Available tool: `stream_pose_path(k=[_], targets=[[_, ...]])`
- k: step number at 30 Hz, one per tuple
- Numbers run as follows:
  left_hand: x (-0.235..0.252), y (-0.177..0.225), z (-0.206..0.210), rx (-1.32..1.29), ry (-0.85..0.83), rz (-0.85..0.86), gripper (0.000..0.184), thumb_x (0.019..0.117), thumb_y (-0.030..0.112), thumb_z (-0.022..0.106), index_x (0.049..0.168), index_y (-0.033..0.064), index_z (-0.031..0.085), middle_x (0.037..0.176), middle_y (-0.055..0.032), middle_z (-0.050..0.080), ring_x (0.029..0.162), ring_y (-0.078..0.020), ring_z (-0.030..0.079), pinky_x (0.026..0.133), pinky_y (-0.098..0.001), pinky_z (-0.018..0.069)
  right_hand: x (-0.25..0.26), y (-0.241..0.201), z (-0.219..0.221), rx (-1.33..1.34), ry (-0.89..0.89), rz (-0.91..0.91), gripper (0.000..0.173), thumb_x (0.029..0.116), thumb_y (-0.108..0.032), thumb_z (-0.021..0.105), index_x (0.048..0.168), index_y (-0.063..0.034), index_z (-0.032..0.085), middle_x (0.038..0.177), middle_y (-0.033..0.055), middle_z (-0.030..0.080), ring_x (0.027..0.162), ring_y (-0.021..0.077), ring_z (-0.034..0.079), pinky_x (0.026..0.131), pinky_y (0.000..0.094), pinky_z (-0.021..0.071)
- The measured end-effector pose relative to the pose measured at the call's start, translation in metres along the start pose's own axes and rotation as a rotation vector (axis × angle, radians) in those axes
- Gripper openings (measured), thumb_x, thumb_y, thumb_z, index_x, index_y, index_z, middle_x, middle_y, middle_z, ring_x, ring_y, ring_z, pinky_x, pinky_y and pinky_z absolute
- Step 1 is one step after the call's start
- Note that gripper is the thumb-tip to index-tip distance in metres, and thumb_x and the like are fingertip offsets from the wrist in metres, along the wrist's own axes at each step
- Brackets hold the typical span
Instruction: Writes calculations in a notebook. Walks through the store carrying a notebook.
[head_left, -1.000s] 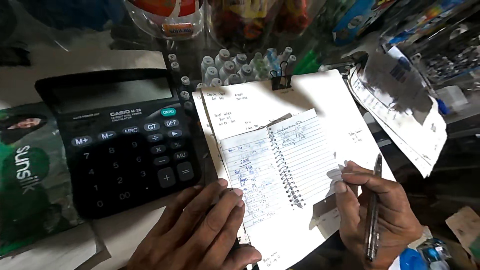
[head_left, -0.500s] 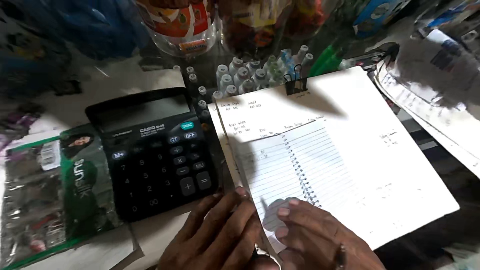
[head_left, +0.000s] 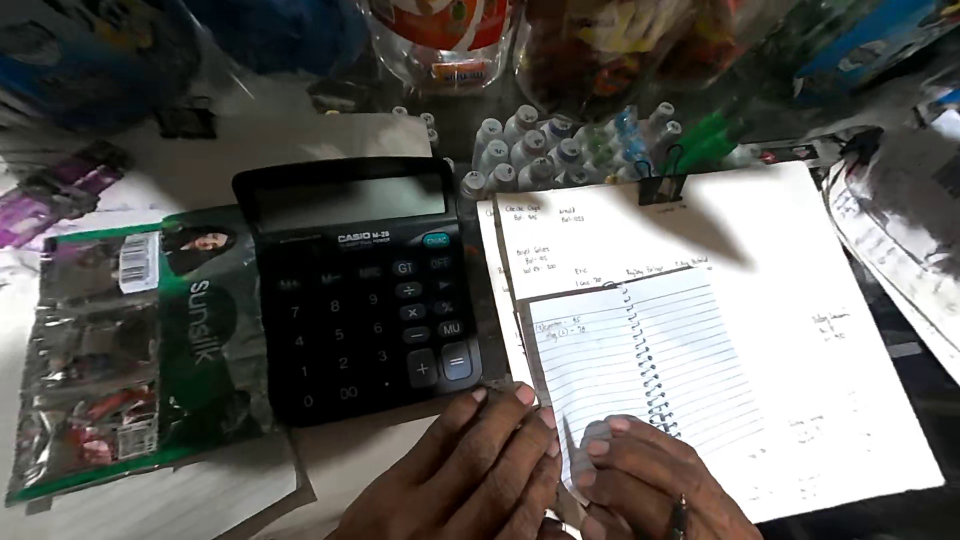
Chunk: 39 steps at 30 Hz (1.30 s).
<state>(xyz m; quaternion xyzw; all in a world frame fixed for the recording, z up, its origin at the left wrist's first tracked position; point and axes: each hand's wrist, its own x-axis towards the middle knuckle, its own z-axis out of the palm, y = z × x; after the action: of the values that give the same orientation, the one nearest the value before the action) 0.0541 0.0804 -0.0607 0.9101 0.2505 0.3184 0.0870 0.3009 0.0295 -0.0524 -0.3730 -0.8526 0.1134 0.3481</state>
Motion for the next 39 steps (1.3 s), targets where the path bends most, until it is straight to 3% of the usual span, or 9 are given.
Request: stream_pose_path(k=[16,19,21,23,25,30,36,39], targets=[[0.006,0.002,-0.002,0.006,-0.05,-0.029,0.041,0.1026,0.04,0.059,0.121,0.0038,0.066,0.132,-0.014,0.066,0.136,-0.0281,0.053,0.117,-0.0403,0.0363,-0.001,0.004,-0.003,0.085,0.005,-0.009,0.009,0.1005,-0.009,0.063,0.11,-0.0088,0.062,0.106,0.0082,0.067,0.123,0.0227,0.06,0.117,0.0392,0.0388],[0.006,0.001,-0.002,0.014,-0.044,-0.024,0.042,0.1025,0.042,0.059,0.12,0.0037,0.065,0.131,-0.0146,0.066,0.136,-0.0277,0.053,0.117,-0.04,0.0364,0.004,0.0,-0.02,0.204,-0.013,0.071,0.011,0.1015,-0.01,0.062,0.112,-0.0077,0.062,0.114,0.0104,0.068,0.128,0.0225,0.059,0.118,0.0391,0.0407],[0.006,0.002,-0.002,0.01,-0.047,-0.026,0.043,0.1024,0.042,0.059,0.12,0.0036,0.066,0.131,-0.0149,0.066,0.136,-0.0279,0.052,0.117,-0.0405,0.0369,0.014,0.001,-0.04,0.111,-0.017,0.199,0.014,0.1031,-0.012,0.059,0.117,-0.011,0.064,0.126,0.0074,0.067,0.134,0.0178,0.055,0.116,0.0348,0.0431],[0.005,0.002,-0.003,0.008,-0.051,-0.023,0.044,0.1017,0.043,0.06,0.121,0.0034,0.065,0.132,-0.0154,0.065,0.137,-0.0284,0.052,0.117,-0.0411,0.0367,0.028,0.015,-0.05,-0.076,0.024,0.268,0.015,0.1029,-0.01,0.059,0.117,-0.0109,0.065,0.126,0.0069,0.068,0.128,0.016,0.06,0.107,0.032,0.0512],[0.005,0.002,-0.003,0.011,-0.042,-0.017,0.044,0.1011,0.042,0.062,0.121,0.0026,0.066,0.132,-0.0159,0.066,0.136,-0.0289,0.052,0.117,-0.0416,0.0368,0.043,0.037,-0.055,-0.215,0.002,0.233,0.015,0.103,-0.013,0.059,0.116,-0.0088,0.065,0.126,0.0076,0.07,0.125,0.0176,0.062,0.105,0.0341,0.0513],[0.005,0.002,0.0,0.022,-0.012,-0.014,0.044,0.1003,0.042,0.063,0.119,0.0027,0.067,0.131,-0.0152,0.066,0.135,-0.0284,0.053,0.116,-0.041,0.0378,0.077,0.064,-0.054,-0.288,-0.155,0.115,0.028,0.1023,-0.02,0.059,0.125,-0.0072,0.071,0.13,0.0107,0.069,0.133,0.0297,0.056,0.113,0.046,0.0418],[0.005,0.002,0.003,0.029,0.02,-0.003,0.043,0.0992,0.042,0.065,0.118,0.0035,0.067,0.131,-0.0145,0.067,0.135,-0.0282,0.054,0.116,-0.0414,0.0388,0.074,0.073,-0.045,-0.155,-0.074,0.07,0.026,0.1001,-0.02,0.065,0.12,-0.004,0.07,0.118,0.0111,0.072,0.123,0.0239,0.063,0.116,0.0471,0.0418],[0.005,0.002,0.002,0.041,0.012,0.005,0.043,0.0991,0.043,0.065,0.117,0.0037,0.067,0.13,-0.0145,0.067,0.134,-0.0283,0.054,0.116,-0.041,0.0386,0.073,0.075,-0.043,-0.118,-0.036,0.056,0.024,0.0991,-0.018,0.066,0.119,-0.0054,0.068,0.116,0.0088,0.07,0.121,0.0199,0.062,0.112,0.0413,0.0459]])
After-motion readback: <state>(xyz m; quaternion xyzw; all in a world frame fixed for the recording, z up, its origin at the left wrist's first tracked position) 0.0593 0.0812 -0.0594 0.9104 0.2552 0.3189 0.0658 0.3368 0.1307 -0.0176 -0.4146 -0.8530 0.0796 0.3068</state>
